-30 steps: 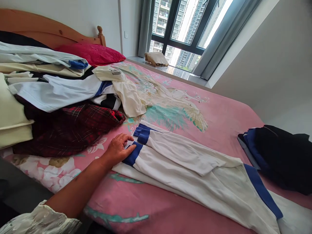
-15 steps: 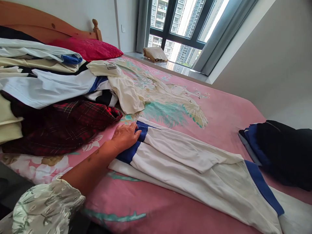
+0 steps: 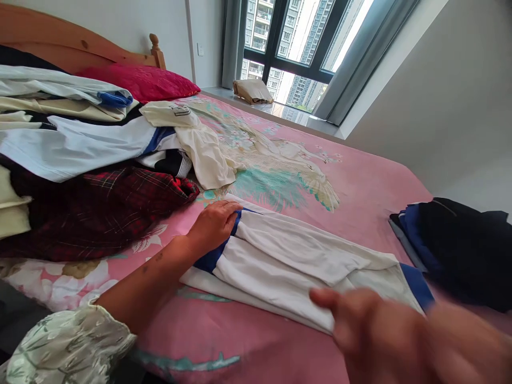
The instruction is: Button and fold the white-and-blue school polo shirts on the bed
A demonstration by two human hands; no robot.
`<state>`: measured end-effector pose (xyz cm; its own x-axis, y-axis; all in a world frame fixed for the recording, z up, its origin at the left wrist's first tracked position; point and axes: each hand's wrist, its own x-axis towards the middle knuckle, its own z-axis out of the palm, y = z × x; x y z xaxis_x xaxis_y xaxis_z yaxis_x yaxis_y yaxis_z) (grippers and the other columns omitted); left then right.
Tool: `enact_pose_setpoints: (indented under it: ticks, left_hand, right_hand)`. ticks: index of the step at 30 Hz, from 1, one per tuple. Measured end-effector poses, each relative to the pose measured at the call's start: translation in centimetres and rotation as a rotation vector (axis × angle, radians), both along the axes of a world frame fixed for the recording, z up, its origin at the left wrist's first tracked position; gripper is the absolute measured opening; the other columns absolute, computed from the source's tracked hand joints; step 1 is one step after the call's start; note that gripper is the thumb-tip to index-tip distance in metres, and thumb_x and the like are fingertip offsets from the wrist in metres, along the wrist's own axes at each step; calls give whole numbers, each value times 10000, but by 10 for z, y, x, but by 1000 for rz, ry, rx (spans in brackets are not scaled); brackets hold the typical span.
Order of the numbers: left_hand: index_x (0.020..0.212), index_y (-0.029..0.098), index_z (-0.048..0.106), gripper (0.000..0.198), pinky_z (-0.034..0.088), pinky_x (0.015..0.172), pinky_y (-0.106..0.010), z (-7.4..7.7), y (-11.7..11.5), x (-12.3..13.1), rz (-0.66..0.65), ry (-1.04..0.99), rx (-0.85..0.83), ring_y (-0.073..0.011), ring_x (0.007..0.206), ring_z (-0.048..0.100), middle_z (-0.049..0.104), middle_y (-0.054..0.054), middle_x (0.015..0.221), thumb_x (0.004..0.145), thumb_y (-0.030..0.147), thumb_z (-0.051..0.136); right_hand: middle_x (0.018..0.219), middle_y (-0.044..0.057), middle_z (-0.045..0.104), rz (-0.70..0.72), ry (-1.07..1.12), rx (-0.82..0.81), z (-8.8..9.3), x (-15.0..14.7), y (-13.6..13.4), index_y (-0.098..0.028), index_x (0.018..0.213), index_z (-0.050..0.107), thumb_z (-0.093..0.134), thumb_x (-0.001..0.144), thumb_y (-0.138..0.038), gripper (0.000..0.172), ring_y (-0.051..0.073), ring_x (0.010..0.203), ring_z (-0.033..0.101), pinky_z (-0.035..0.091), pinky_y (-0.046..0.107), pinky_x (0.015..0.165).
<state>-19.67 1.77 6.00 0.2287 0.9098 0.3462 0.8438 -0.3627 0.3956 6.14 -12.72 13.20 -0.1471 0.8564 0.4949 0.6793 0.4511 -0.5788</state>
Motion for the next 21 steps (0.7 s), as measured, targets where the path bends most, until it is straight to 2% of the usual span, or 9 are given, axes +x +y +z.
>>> enact_pose_setpoints:
  ticks: [2, 4, 5, 6, 8, 9, 11, 16, 21]
  left_hand:
    - [1239, 181, 564, 408, 208, 1130, -392, -5, 0, 7, -123, 107, -59, -201, 1339, 371, 514, -78, 1382, 919, 307, 344]
    - [1349, 194, 470, 516, 71, 1149, -469, -16, 1, 10, -148, 221, -181, -228, 1403, 252, 371, -91, 1485, 897, 430, 391]
    - [1389, 202, 417, 597, 21, 1144, -496, -23, 2, 9, -140, 259, -242, -241, 1414, 220, 305, -98, 1513, 872, 501, 413]
    - [1418, 212, 369, 676, -14, 1137, -511, -29, 3, 8, -130, 282, -288, -248, 1420, 199, 253, -101, 1531, 844, 563, 424]
    - [1451, 227, 292, 767, -53, 1128, -518, -39, 4, 5, -118, 307, -326, -248, 1430, 161, 177, -93, 1550, 813, 638, 406]
    - [1457, 231, 272, 780, -64, 1126, -517, -42, 5, 3, -118, 318, -325, -247, 1433, 148, 155, -87, 1554, 811, 652, 391]
    - [1458, 238, 263, 770, -71, 1126, -516, -45, 5, 1, -111, 339, -303, -250, 1432, 151, 156, -76, 1554, 817, 649, 374]
    - [1452, 265, 284, 726, -50, 1134, -518, -54, 16, -5, -90, 362, -201, -276, 1419, 195, 190, -57, 1548, 822, 608, 394]
    - [1453, 278, 286, 721, -14, 1138, -540, -58, 22, -7, -111, 383, -158, -281, 1412, 215, 203, -58, 1545, 820, 603, 403]
  right_hand:
    - [1228, 77, 579, -23, -60, -57, -14, -11, 34, -330, 1265, 497, 298, 941, -467, 404, 257, 1230, 473, 423, 540, 940]
    - [1387, 110, 459, -114, -227, -208, -43, -13, 67, -204, 1377, 407, 256, 945, -458, 523, 274, 1343, 327, 218, 582, 1088]
    - [1448, 125, 381, -161, -353, -356, -60, -10, 80, -165, 1405, 376, 285, 930, -489, 582, 295, 1378, 250, 129, 598, 1105]
    - [1480, 144, 321, -221, -447, -505, -76, -6, 90, -136, 1417, 361, 316, 913, -519, 635, 311, 1390, 212, 93, 603, 1104]
    - [1533, 138, 174, -293, -562, -603, -102, 4, 99, -99, 1454, 286, 311, 903, -560, 719, 296, 1417, 113, 14, 557, 1124]
    - [1542, 131, 129, -311, -587, -621, -109, 8, 99, -92, 1463, 262, 300, 902, -577, 742, 286, 1423, 82, -9, 536, 1128]
    - [1549, 111, 90, -307, -583, -616, -112, 14, 96, -102, 1474, 235, 264, 903, -608, 763, 267, 1429, 41, -36, 513, 1131]
    - [1554, 93, 81, -375, -499, -545, -102, 28, 94, -158, 1487, 201, 199, 904, -648, 761, 259, 1431, 1, -58, 527, 1120]
    - [1538, 94, 184, -331, -387, -598, -94, 59, 93, -166, 1476, 235, 188, 932, -595, 694, 234, 1428, 89, 7, 520, 1131]
